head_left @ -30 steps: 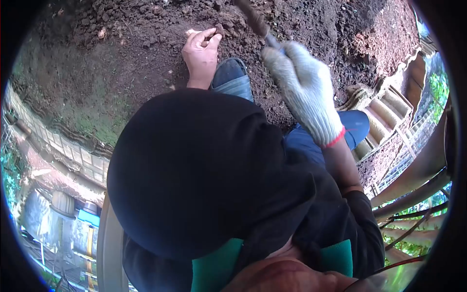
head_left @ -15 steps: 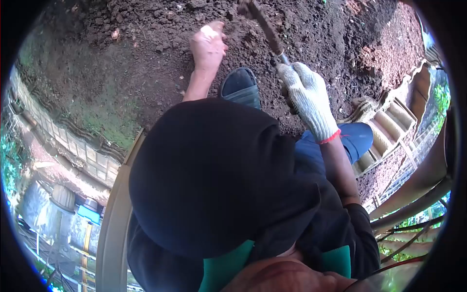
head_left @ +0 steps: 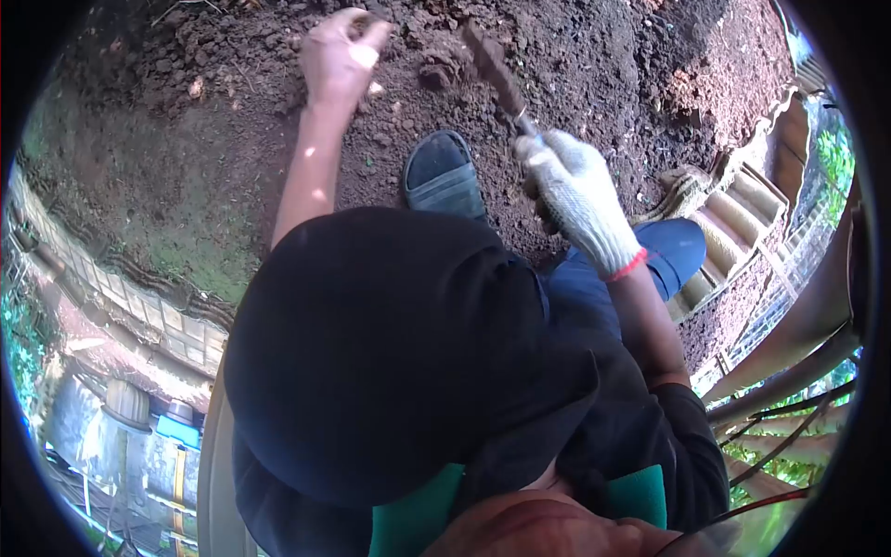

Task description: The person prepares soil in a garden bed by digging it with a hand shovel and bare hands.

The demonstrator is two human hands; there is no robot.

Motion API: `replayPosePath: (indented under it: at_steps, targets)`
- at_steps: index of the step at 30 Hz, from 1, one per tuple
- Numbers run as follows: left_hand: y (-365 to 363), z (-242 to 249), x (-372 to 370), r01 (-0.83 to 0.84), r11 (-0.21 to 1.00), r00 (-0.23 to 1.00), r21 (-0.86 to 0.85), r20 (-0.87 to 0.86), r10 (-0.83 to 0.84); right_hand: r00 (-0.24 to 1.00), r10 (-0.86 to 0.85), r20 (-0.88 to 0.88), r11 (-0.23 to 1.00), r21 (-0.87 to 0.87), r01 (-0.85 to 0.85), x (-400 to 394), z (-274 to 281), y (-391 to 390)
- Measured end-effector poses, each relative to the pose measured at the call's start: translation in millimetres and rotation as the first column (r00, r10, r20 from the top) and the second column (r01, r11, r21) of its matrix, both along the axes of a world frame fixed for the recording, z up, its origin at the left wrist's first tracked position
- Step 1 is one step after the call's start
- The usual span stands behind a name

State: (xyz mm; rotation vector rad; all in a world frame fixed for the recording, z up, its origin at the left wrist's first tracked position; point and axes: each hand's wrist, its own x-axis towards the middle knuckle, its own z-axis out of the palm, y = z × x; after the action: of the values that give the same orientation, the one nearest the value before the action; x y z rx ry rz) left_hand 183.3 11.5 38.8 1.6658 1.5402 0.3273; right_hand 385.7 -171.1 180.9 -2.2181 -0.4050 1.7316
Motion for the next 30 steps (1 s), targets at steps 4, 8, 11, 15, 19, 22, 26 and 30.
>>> replayPosePath:
  at_steps: [4,8,11,15,19,22,26,30]
  targets:
    - [-76,2,17,0.225,0.932,0.974,0.285,-0.095,-0.207,0.975,0.045,0.220,0.883,0.447,-0.141,-5,36,18]
    - [-99,-11,7,0.042,0.992,0.989,0.118,0.134,-0.058,0.852,0.084,0.517,0.730,0.550,-0.406,-17,-2,2]
    - [-105,-12,1,0.049,0.995,0.996,0.084,0.067,-0.055,0.712,0.552,0.434,0.750,0.114,-0.651,-3,-90,-30]
    - [-108,-19,1,0.110,0.942,0.993,0.316,0.011,-0.119,0.963,0.257,-0.083,0.966,-0.009,-0.259,10,-18,10]
    - [-110,-26,10,-0.138,0.990,0.972,0.028,0.195,0.130,0.924,0.184,0.335,0.869,0.384,-0.312,-3,22,15]
    - [-117,-30,6,-0.284,0.952,0.850,-0.112,0.429,0.304,0.846,0.187,0.499,0.710,0.527,-0.467,-14,-30,-17]
    - [-117,-17,4,-0.241,0.941,0.883,-0.237,0.348,0.314,0.828,0.554,0.086,0.818,0.129,-0.561,-1,-85,-33]
    - [-115,-20,6,-0.282,0.930,0.856,-0.236,0.375,0.355,0.909,0.410,0.069,0.893,0.174,-0.416,8,-48,-19]
